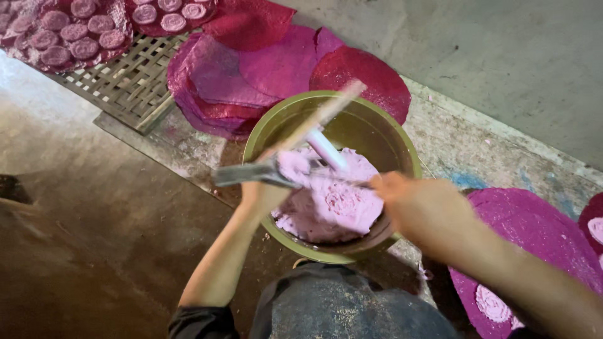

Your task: The person fills a hand-held wooden extruder with pink paste from a large bowl, then squeezes the plunger to pipe spiral rosettes onto round magenta boards on the work table. They place each finished rosette with their fingers, reload the extruder with more paste, and repeat the cycle across several boards.

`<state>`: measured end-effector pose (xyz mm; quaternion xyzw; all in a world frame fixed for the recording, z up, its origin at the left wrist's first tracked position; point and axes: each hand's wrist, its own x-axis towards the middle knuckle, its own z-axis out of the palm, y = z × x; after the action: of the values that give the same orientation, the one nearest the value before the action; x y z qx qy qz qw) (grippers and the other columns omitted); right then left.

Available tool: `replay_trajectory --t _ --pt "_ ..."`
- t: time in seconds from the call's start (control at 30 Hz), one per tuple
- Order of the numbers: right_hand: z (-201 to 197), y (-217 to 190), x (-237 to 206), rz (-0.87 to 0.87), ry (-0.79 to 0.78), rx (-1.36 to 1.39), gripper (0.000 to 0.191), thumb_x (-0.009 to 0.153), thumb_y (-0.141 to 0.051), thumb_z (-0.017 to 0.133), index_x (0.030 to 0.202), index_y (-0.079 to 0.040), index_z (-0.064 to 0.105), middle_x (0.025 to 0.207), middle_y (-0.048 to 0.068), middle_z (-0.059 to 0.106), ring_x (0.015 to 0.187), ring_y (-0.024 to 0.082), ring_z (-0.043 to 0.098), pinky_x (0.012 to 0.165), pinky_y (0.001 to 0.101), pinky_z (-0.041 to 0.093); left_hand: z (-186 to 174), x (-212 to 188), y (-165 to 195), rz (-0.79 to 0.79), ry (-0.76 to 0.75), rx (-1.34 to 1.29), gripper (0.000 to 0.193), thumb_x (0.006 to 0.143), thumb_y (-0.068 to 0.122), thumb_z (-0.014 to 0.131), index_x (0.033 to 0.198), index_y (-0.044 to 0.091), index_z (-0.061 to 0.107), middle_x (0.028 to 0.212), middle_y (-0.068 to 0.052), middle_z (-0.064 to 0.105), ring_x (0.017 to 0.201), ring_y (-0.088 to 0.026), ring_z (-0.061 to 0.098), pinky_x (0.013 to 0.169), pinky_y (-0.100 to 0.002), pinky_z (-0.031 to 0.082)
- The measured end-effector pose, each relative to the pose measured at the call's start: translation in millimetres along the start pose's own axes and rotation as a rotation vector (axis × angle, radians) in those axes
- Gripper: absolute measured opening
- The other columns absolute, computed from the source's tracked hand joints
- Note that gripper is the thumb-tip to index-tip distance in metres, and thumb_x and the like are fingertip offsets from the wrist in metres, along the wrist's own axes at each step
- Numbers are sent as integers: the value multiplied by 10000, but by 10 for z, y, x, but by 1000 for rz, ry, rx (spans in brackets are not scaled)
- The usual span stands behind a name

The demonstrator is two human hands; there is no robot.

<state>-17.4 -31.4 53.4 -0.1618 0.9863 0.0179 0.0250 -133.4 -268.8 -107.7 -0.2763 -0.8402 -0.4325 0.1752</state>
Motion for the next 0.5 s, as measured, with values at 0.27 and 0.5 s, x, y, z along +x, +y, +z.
replay_trajectory --t 0.27,0.5 --pt "1119 -289 202 63 271 864 522 981 -82 600 1495 -131 519 1111 222 736 981 252 760 823 360 569 213 118 -161 93 310 150 247 899 122 740 1124 46 671 1360 -219 660 1167 -324 706 977 -445 598" --pt "1004 45 168 508 -254 777 467 1119 -165 516 1584 -205 530 777 309 628 622 276 527 680 461 504 47 172 -77 62 184 216 432 776 256 749 1127 13 684 1522 -336 415 1219 -490 575 933 -571 528"
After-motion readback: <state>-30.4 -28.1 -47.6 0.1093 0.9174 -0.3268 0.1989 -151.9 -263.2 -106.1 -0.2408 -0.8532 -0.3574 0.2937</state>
